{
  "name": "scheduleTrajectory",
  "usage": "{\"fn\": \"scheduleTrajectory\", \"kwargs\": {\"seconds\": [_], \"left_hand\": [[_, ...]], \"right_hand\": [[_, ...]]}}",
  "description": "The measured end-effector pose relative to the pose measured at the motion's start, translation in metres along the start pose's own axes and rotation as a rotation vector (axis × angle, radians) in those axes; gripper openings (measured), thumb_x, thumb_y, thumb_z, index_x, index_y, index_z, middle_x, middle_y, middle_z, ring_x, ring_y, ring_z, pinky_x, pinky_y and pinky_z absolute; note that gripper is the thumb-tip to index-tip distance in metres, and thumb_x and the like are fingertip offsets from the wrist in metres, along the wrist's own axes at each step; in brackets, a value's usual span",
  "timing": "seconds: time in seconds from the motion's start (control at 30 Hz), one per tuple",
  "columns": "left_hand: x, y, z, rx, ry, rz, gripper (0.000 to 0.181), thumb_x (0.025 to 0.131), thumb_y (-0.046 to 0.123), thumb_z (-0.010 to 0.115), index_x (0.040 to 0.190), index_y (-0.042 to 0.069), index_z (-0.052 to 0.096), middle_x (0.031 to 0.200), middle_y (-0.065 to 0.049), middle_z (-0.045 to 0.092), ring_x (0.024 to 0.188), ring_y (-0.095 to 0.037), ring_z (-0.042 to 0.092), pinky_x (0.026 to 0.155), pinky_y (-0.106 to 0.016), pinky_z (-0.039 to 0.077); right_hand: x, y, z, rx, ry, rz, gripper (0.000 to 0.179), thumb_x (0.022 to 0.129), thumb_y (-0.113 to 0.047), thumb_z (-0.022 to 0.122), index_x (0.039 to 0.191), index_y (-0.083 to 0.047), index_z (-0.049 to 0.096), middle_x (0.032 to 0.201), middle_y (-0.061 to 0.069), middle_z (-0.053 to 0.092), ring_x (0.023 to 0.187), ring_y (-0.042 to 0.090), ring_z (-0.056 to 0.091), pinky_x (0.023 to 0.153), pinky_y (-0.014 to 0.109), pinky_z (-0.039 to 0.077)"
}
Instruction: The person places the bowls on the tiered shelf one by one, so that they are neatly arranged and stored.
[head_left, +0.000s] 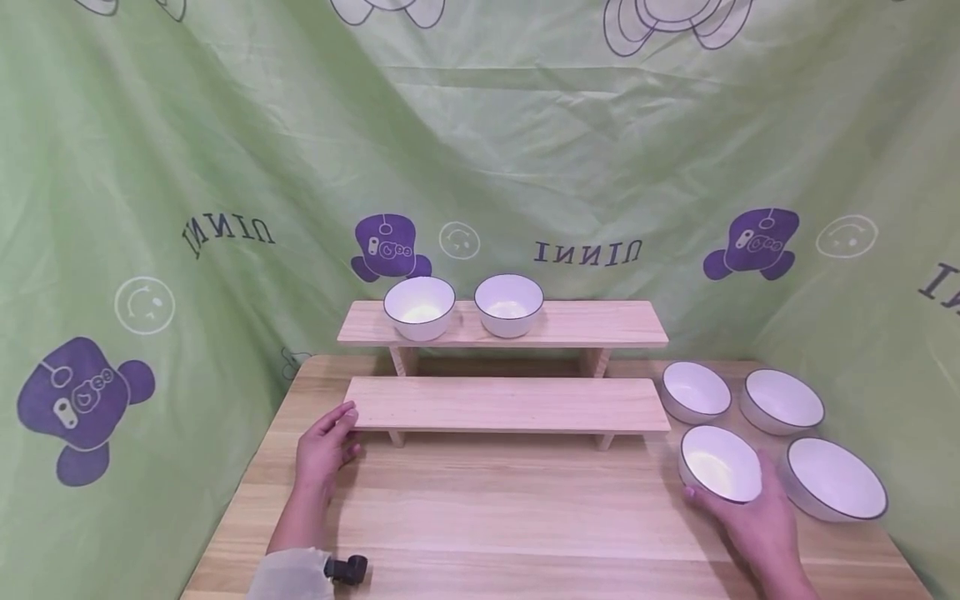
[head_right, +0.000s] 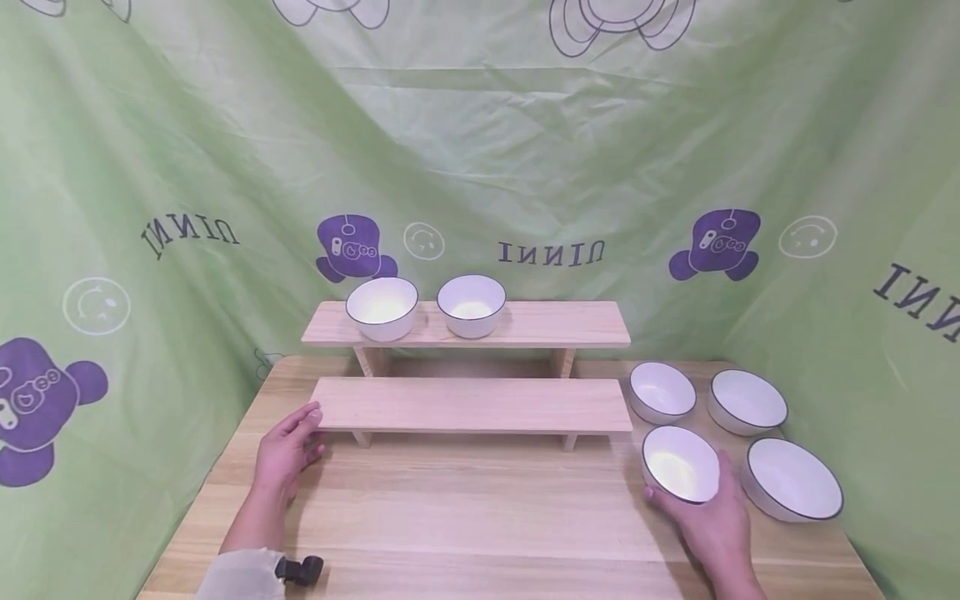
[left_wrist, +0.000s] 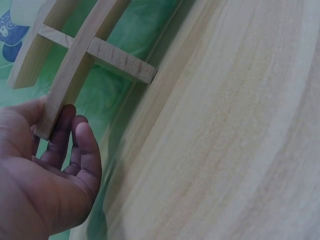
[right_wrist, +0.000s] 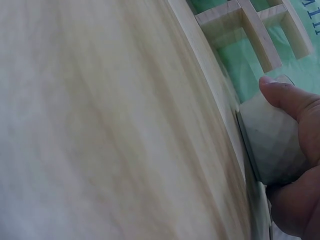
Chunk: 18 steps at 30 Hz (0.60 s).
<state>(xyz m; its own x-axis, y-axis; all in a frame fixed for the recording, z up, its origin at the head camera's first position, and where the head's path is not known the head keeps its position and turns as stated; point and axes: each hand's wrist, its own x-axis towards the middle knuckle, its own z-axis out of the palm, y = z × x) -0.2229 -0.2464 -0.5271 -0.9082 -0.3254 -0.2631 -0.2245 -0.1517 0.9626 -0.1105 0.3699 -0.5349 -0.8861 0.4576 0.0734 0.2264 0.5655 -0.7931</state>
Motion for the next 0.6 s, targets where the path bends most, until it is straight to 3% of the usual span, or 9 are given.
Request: {"fn": "scheduleTrajectory", "kwargs": {"seconds": [0.23,0.4,0.6], "left_hand": [[0.001,-0.0012,0.0004,0.0,0.002,0.007,0.06,0.091,0.04,0.081,0.142,0.015,0.063,0.127,0.004,0.061,0.097,-0.012,0.065,0.081,-0.03,0.063],[0.0011,-0.001,-0.0002,-0.002,0.001,0.006,0.059,0.091,0.04,0.081,0.142,0.015,0.063,0.127,0.004,0.061,0.097,-0.013,0.065,0.081,-0.03,0.063],[0.0017,-0.0009,-0.0006,-0.004,-0.004,0.003,0.059,0.092,0.039,0.081,0.142,0.015,0.063,0.126,0.004,0.062,0.097,-0.013,0.065,0.08,-0.03,0.063]], "right_hand": [[-0.0005,-0.0014,-0.0022,-0.01,0.005,0.019,0.133,0.07,-0.036,0.098,0.166,-0.003,0.01,0.157,0.037,0.032,0.142,0.054,0.032,0.119,0.066,0.026],[-0.0038,-0.0047,-0.0039,0.011,0.035,0.012,0.124,0.07,-0.034,0.098,0.165,-0.008,0.021,0.151,0.032,0.042,0.136,0.047,0.04,0.115,0.06,0.031],[-0.0065,-0.0087,-0.0048,0.031,0.068,-0.025,0.111,0.07,-0.031,0.099,0.159,-0.014,0.035,0.145,0.023,0.051,0.127,0.037,0.045,0.102,0.029,0.033]]}}
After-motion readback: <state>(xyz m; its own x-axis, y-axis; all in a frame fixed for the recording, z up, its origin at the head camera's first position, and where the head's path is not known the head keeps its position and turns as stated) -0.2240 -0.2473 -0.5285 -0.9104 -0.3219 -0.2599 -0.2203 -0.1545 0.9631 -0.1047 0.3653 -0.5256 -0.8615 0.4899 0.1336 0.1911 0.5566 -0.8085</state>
